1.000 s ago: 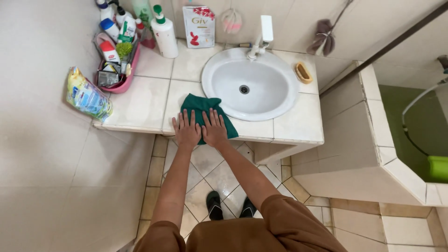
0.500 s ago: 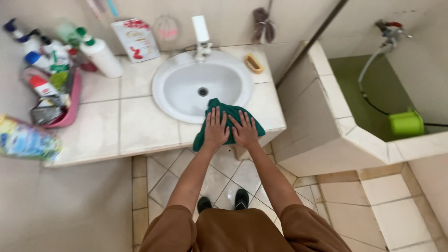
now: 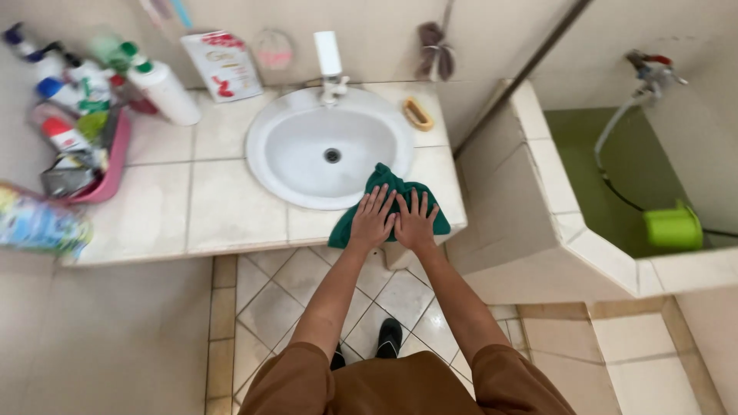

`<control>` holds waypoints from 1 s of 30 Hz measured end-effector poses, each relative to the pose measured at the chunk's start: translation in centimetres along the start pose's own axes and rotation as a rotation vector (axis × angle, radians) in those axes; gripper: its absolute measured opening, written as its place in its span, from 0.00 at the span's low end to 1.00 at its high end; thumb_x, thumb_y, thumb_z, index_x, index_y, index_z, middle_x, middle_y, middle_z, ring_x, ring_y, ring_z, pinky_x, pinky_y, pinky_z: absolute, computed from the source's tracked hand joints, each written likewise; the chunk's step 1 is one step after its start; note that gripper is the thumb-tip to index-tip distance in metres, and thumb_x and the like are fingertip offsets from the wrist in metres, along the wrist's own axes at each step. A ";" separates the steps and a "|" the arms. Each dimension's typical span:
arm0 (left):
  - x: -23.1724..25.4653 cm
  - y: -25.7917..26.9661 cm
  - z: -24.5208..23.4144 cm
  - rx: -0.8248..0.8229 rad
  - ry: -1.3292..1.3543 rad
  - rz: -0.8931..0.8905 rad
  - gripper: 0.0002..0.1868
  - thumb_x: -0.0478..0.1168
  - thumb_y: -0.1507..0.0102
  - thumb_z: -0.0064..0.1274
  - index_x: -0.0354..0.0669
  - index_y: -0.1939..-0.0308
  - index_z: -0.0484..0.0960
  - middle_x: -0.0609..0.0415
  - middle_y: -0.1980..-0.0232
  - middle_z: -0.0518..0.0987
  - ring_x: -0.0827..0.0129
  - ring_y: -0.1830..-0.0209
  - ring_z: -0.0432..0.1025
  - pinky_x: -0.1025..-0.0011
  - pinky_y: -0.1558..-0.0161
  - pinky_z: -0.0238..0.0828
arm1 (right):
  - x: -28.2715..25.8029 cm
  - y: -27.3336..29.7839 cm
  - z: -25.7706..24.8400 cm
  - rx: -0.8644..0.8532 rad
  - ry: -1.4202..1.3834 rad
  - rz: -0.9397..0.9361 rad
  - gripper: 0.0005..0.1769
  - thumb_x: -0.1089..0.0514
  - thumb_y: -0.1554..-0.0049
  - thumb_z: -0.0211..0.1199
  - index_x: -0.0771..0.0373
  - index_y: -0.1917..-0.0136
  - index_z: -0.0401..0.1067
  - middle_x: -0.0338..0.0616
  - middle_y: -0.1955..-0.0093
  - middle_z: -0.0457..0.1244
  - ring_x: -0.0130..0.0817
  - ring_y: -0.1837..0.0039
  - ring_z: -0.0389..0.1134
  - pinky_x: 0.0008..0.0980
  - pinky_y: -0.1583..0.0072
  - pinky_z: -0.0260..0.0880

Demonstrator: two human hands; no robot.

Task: The person wipes the bathroom countertop and sink area with a green cloth, moving around various toiletries. The person also wipes the tiled edge of the shower base. The cloth is used continuously throughout the clip.

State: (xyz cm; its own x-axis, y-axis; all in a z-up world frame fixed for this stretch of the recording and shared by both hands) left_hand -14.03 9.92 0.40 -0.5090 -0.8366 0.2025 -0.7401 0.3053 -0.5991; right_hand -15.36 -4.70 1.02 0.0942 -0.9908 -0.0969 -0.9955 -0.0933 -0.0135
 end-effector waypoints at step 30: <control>-26.7 18.5 -19.4 -0.386 -0.326 -0.577 0.35 0.53 0.28 0.29 0.54 0.18 0.42 0.37 0.17 0.42 0.45 0.17 0.40 0.51 0.22 0.27 | -37.8 -2.1 -0.6 -0.291 -0.129 -0.565 0.34 0.43 0.33 0.32 0.30 0.16 0.30 0.48 0.13 0.24 0.47 0.14 0.22 0.63 0.22 0.18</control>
State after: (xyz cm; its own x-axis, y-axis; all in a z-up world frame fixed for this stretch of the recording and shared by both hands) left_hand -22.63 46.74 -1.07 0.1153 -0.9853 0.1262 -0.9807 -0.1331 -0.1430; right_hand -16.88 32.93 5.30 0.5855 -0.7635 -0.2724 -0.7514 -0.6373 0.1711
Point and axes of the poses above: each hand's wrist, its own y-axis away from the middle knuckle, its own z-axis out of the palm, x = y × z, the point moved 1 cm from there along -y, towards the middle knuckle
